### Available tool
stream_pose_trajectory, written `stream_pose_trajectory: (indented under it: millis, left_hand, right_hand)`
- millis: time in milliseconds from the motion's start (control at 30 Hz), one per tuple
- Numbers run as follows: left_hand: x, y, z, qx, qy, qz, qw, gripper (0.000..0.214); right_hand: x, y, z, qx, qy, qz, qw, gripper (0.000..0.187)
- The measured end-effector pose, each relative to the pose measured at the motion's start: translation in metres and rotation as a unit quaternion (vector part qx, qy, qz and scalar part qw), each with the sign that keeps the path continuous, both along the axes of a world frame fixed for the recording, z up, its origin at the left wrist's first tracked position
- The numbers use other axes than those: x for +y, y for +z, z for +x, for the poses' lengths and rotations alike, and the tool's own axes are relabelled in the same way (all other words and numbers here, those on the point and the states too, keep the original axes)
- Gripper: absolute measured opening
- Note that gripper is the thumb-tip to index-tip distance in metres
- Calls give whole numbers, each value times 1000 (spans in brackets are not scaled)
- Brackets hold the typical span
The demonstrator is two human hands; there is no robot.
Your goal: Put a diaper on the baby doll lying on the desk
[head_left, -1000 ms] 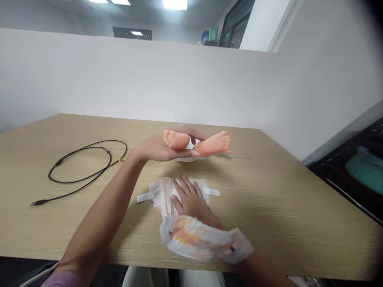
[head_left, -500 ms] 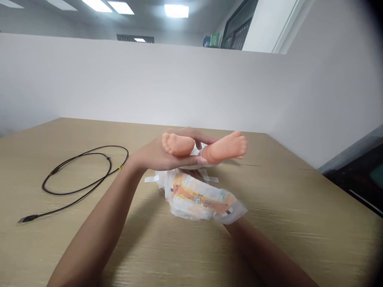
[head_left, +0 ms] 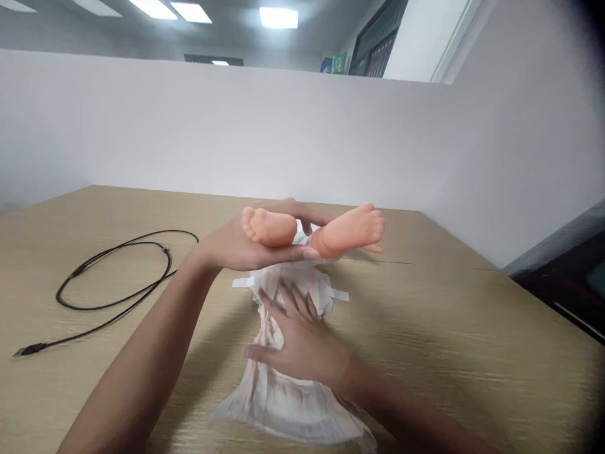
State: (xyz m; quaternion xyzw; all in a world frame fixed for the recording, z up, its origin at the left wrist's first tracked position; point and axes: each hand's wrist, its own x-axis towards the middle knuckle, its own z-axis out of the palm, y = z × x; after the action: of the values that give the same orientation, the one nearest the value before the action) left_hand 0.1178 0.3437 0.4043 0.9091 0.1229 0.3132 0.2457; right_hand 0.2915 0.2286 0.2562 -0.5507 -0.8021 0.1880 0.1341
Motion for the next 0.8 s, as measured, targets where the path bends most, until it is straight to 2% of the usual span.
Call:
stream_pose_trajectory:
  millis: [67, 200, 400, 633, 800]
  left_hand:
    - [0, 0, -1, 0, 1, -2, 1000, 51]
    - [1, -1, -1, -15, -14, 6, 1000, 48]
    - [1, 2, -1, -18, -14, 18, 1000, 45]
    - [-3, 3, -2, -28, 9, 19, 999, 47]
    - [-3, 2, -1, -23, 0, 23, 999, 45]
  right_hand:
    - [8, -1, -2, 4, -3, -17, 1000, 107]
    - [16, -6, -3, 12, 6, 22, 1000, 118]
    - [24, -12, 0, 11, 24, 38, 999, 98]
    - [36, -17, 3, -1, 10, 40, 999, 100]
    - [36, -17, 5, -15, -15, 27, 999, 98]
